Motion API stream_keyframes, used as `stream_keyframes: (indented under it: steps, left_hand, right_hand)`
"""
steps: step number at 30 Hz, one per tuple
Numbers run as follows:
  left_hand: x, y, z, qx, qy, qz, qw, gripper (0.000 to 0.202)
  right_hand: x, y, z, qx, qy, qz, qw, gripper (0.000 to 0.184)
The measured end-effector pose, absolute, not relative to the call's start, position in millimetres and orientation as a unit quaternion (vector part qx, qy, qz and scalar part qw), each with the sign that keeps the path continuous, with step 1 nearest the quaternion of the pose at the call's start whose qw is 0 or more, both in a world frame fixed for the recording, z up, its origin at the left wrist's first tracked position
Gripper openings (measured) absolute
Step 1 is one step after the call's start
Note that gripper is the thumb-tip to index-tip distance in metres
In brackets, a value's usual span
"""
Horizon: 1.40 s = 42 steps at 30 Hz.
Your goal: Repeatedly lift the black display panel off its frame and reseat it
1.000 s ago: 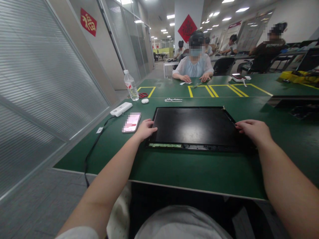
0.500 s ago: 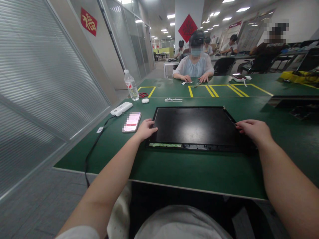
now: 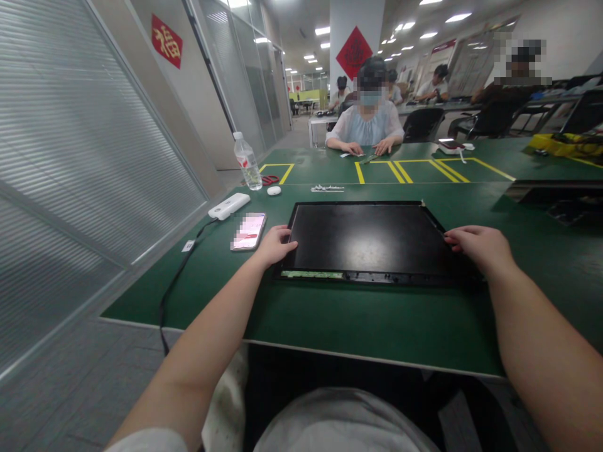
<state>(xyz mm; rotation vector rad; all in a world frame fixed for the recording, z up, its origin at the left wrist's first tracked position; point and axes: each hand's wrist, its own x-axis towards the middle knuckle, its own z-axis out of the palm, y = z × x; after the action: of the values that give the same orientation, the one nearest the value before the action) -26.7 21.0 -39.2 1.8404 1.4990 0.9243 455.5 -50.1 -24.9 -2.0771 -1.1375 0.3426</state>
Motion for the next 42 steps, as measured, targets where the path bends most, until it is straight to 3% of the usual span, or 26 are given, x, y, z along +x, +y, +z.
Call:
stream_keyframes:
  steps: [4,8,13,20,42]
  left_hand:
    - [-25.0,20.1,-40.2,0.694,0.550,0.357,0.297,0.053]
    - [-23.3,14.7,-35.1,0.706,0.538,0.350,0.299,0.072]
    - [-21.5,3.1,-20.6,0.790,0.479,0.293,0.248,0.061]
    - [-16.4,-5.1,-9.4,0.857,0.382,0.220,0.269,0.042]
    - [-33.4,-0.1,-0.9,0.900,0.332,0.160,0.235,0.049]
  right_hand:
    - [446.3,-53.9,-16.0,-0.817,-0.393,0.171,0.386,0.020]
    - [446.8,-52.9,-14.7,-0.836,-0.413,0.132,0.336,0.020]
    - [448.6,-50.9,-14.2,-0.848,-0.453,0.069,0.268,0.023]
    - [442.7,-53.4,-10.7,-0.854,-0.447,0.080,0.254,0.025]
    - [445.7,-51.9,-9.7,-0.855,-0.445,0.093,0.250,0.027]
